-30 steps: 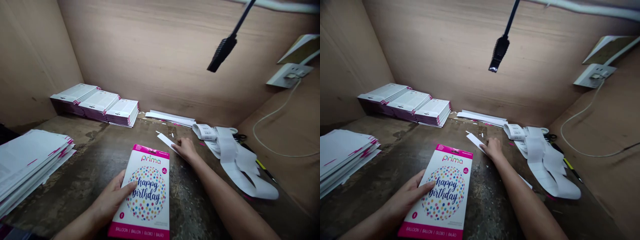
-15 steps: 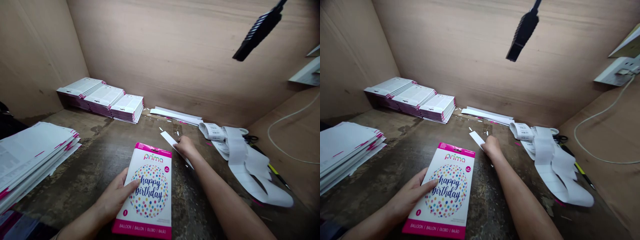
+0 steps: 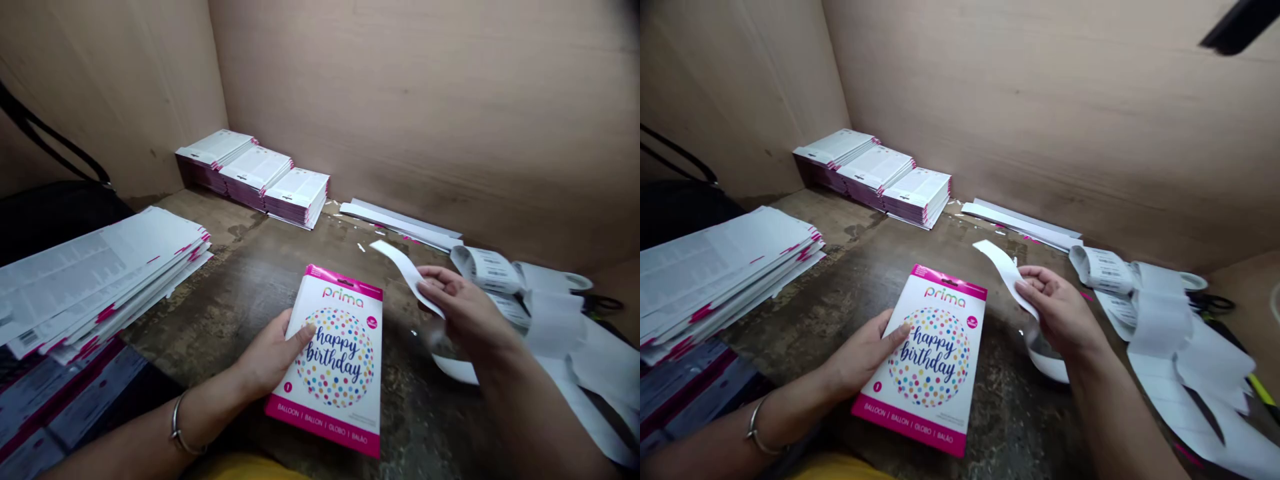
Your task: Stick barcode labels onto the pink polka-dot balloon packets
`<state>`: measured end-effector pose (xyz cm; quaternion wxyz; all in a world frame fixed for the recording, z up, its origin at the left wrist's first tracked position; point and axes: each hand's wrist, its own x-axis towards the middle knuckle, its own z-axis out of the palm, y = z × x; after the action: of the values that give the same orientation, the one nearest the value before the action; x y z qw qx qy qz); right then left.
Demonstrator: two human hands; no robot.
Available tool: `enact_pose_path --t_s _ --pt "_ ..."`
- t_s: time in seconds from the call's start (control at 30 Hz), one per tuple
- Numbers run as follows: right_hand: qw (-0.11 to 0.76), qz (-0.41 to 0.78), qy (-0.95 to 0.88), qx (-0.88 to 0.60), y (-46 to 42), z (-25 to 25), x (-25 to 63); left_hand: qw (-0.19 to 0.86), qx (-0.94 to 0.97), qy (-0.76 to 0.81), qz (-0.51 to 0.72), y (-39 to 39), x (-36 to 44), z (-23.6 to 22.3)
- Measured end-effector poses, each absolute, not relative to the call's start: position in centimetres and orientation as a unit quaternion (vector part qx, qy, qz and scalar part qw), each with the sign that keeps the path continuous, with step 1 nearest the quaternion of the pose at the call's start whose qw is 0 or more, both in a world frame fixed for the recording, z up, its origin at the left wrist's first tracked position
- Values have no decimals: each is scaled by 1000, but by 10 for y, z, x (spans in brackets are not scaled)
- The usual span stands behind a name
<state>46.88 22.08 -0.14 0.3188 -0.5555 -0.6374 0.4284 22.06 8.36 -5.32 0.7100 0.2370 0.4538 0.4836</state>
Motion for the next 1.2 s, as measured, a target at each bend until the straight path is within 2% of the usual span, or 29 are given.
enact_pose_path --t_s 0.07,0.13,0.27,0.4,0.6,0.97,1.2 --pt "305 518 -602 -525 195 3 461 710 231 444 495 84 220 -56" --pt "255 577 -597 -496 171 3 449 707 221 442 506 83 220 -58" --pt "142 557 -666 -475 144 0 427 688 196 477 511 81 218 -59" --pt "67 551 -678 -482 141 1 419 685 175 494 506 79 217 -58" --pt "27 509 -693 -510 148 -1 414 731 219 389 516 79 214 -57" --pt "0 461 -719 -520 147 -3 410 680 234 482 500 82 217 -60" --pt "6 327 -794 -513 145 -15 418 690 239 456 509 80 218 -60"
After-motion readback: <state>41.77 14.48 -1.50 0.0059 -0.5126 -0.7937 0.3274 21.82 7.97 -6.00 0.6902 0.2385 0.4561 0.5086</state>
